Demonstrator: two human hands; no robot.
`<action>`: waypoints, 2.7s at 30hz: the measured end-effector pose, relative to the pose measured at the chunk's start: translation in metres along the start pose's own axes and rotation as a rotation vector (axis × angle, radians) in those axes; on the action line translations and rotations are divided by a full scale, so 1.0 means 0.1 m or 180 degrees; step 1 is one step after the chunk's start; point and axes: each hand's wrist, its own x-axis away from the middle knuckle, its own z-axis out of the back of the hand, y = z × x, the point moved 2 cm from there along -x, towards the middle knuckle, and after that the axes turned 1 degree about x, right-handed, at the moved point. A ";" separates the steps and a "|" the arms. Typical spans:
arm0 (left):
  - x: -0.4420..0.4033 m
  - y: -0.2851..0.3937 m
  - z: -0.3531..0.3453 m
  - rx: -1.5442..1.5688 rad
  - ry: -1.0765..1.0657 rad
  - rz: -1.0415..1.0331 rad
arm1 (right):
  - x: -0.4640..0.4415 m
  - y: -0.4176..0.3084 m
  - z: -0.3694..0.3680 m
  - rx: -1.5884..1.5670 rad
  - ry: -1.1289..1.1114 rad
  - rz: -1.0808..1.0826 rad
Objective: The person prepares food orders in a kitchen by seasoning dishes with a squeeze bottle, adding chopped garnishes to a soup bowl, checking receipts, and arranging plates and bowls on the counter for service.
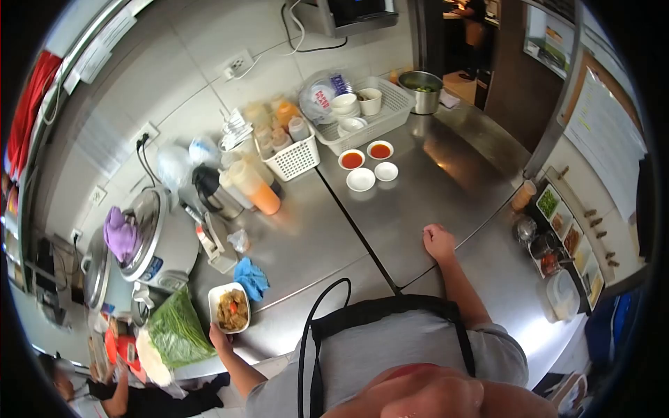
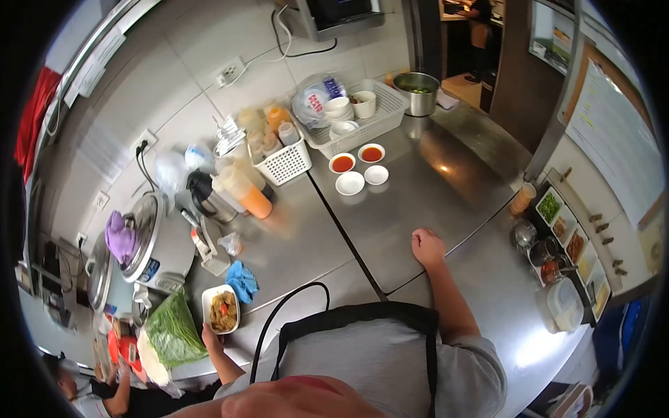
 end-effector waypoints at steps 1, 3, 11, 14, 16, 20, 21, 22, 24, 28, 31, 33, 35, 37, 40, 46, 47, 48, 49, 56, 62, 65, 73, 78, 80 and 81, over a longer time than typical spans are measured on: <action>-0.05 -0.05 0.01 0.0050 -0.0015 -0.0102 | 0.00 0.00 0.00 0.0014 -0.0004 -0.0035; -0.06 -0.11 0.01 -0.0124 0.0033 -0.0256 | 0.01 0.01 -0.01 0.0040 -0.0042 -0.0092; 0.47 0.16 -0.43 -0.0342 0.0399 -0.0728 | 0.01 -0.03 0.01 0.0053 -0.0106 -0.0131; 0.57 0.33 -0.81 -0.0492 -0.0122 -0.0977 | -0.01 -0.02 0.01 0.0084 -0.0085 -0.0106; 0.65 0.39 -1.15 -0.0322 -0.0565 -0.0928 | 0.00 -0.01 0.00 0.0087 -0.0050 -0.0072; 0.75 0.33 -1.89 -0.0428 -0.1197 -0.1039 | 0.01 -0.01 0.01 0.0084 0.0024 -0.0022; 0.65 0.22 -2.05 -0.0679 -0.1434 -0.0995 | 0.01 -0.01 0.01 0.0096 0.0034 -0.0033; 0.58 0.10 -2.23 -0.0702 -0.1474 -0.1194 | 0.02 0.00 0.01 0.0115 -0.0007 -0.0034; 0.59 -0.03 -2.50 -0.0694 -0.1575 -0.1336 | 0.01 0.01 0.01 0.0156 -0.0079 -0.0029; 1.30 0.49 -2.59 -0.0623 -0.1671 -0.1066 | 0.00 -0.01 0.02 0.0069 -0.0089 -0.0093; 0.66 0.29 -2.43 -0.1272 -0.0811 -0.2665 | 0.01 -0.02 0.02 0.0001 -0.0071 -0.0106; 0.73 0.64 -2.07 -0.2745 0.0045 -0.2691 | 0.00 -0.03 0.03 -0.0017 -0.0081 -0.0141; 0.77 0.65 -1.82 -0.3443 0.1514 -0.2799 | 0.01 0.02 -0.02 -0.0027 -0.0082 -0.0123; 0.45 0.22 -1.56 -0.3423 0.1158 -0.2783 | -0.01 0.04 -0.03 -0.0037 -0.0086 -0.0132; 0.25 0.08 -1.49 -0.2943 0.0579 -0.3038 | 0.01 0.03 -0.03 -0.0026 -0.0131 -0.0197; 0.26 0.37 -1.66 -0.3411 -0.0236 -0.2387 | 0.02 0.04 0.04 -0.0203 -0.0141 -0.0308; 0.38 0.48 -1.70 -0.3762 -0.0531 -0.2130 | 0.00 0.03 0.04 -0.0386 -0.0138 -0.0299; 0.39 0.49 -1.74 -0.4137 -0.0714 -0.2139 | -0.01 0.09 0.00 -0.0633 -0.0128 -0.0326; 0.44 0.48 -1.77 -0.4106 -0.1133 -0.2146 | 0.00 0.16 -0.04 -0.0882 -0.0109 -0.0373; 1.03 0.60 -2.10 -0.2646 -0.2687 -0.0825 | 0.11 -0.08 -0.12 -0.1983 -0.0979 -0.0881; 0.98 0.57 -2.54 -0.1203 -0.2643 -0.0074 | 0.31 -0.77 -0.41 -0.1691 -0.2852 -0.0331; 0.91 0.46 -2.72 -0.1088 -0.2767 0.0000 | 0.52 -1.21 -0.59 -0.1717 -0.3500 0.0487; 1.05 0.44 -3.11 -0.0452 -0.2775 0.0265 | 0.73 -2.23 -0.72 -0.0395 -0.3850 0.1912; 1.04 0.41 -3.23 -0.0194 -0.2780 0.0281 | 0.90 -2.00 -1.14 -0.0580 -0.3369 0.2131; 1.06 0.42 -3.25 -0.0142 -0.2830 0.0217 | 0.79 -1.90 -0.81 -0.1123 -0.3268 0.1196; 1.07 0.43 -3.26 -0.0111 -0.2850 0.0181 | 0.77 -1.70 -0.72 -0.1462 -0.3013 0.0889</action>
